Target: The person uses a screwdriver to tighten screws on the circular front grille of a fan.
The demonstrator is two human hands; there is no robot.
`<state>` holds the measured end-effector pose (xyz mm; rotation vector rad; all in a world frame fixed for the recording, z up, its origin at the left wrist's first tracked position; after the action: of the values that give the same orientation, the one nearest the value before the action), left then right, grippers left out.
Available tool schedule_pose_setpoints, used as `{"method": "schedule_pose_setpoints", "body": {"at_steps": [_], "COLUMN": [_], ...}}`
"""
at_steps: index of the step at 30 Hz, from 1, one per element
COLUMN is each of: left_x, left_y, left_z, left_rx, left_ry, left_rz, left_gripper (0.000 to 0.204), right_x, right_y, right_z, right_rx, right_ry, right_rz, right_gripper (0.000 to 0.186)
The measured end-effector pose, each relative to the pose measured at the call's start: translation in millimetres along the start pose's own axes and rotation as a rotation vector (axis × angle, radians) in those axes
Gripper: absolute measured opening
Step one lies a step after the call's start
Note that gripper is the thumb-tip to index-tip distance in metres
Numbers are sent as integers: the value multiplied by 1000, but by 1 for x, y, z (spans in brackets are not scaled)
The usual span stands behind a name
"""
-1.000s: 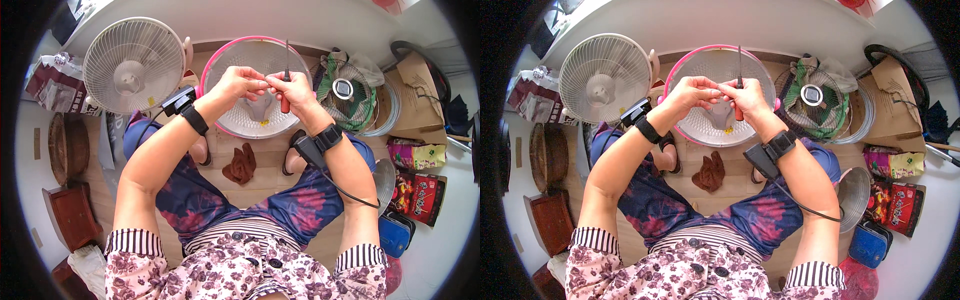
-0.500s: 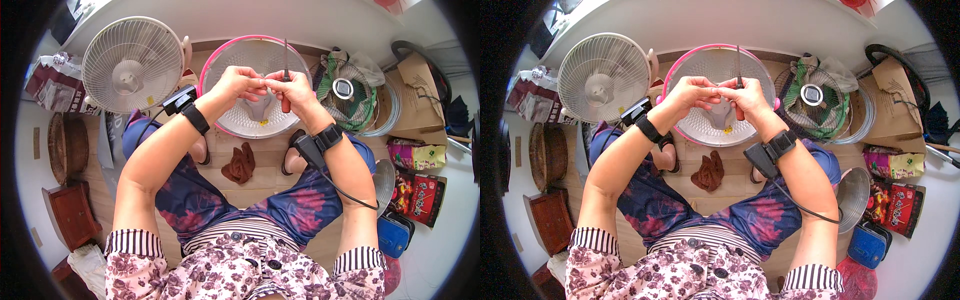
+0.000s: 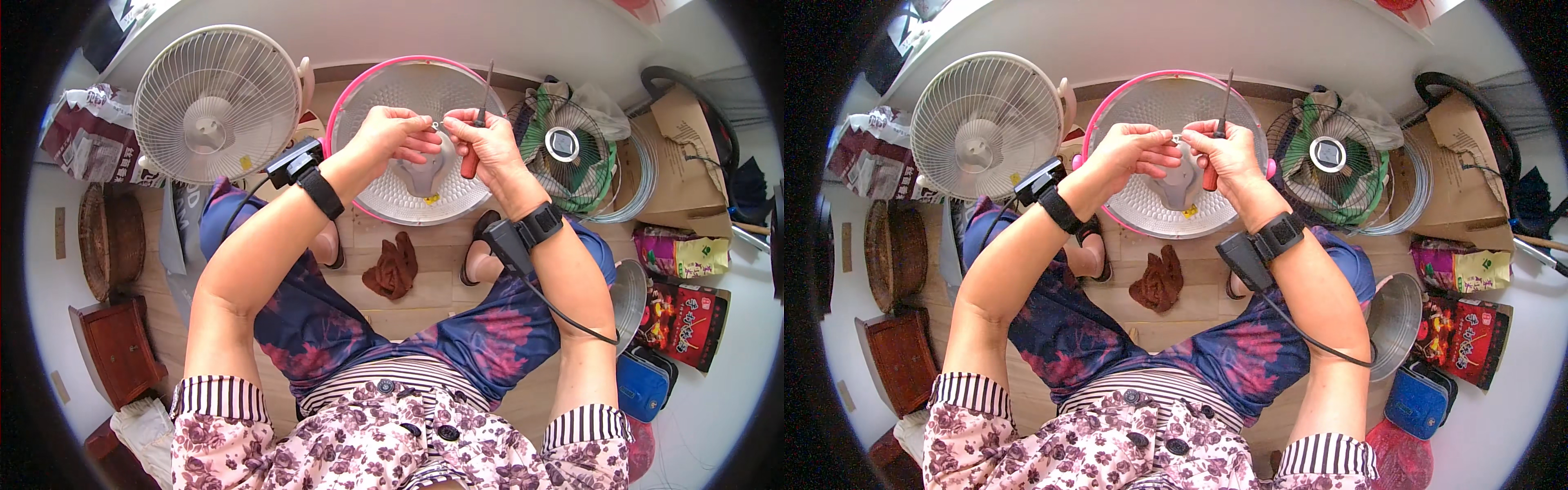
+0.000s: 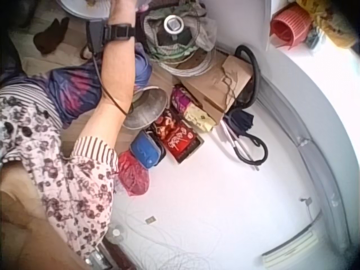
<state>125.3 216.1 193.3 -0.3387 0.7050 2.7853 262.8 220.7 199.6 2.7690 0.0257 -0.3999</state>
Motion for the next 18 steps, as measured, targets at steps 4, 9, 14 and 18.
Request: {"method": "schedule_pose_setpoints", "body": {"at_steps": [4,9,14,18], "left_x": [-2,-3,-3,-3], "left_y": [0,-2,-4,-5], "left_z": [0,-1,-1,0], "left_rx": [0,-19,-54,-93], "left_ry": [0,6,-38,-78], "left_rz": [4,-26,-6,24], "left_gripper": [24,26,24,22], "right_x": [0,0,4,2], "right_y": [-1,-1,-2,0], "right_z": [-3,-5,-6,-10], "right_rx": [41,67,100,136], "right_ry": [-3,134,211,254], "right_rz": [0,16,57,53], "right_gripper": [12,13,14,14]}}
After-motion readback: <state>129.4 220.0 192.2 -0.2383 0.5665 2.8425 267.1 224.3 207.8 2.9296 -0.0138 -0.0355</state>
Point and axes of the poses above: each hand's wrist, its own y-axis away from the middle knuckle, its own x-axis out of the back of the hand, z = x × y, the point moved 9 cm from there along -y, towards the middle knuckle, and after that the axes turned 4 degrees about z, right-handed, at the moved point
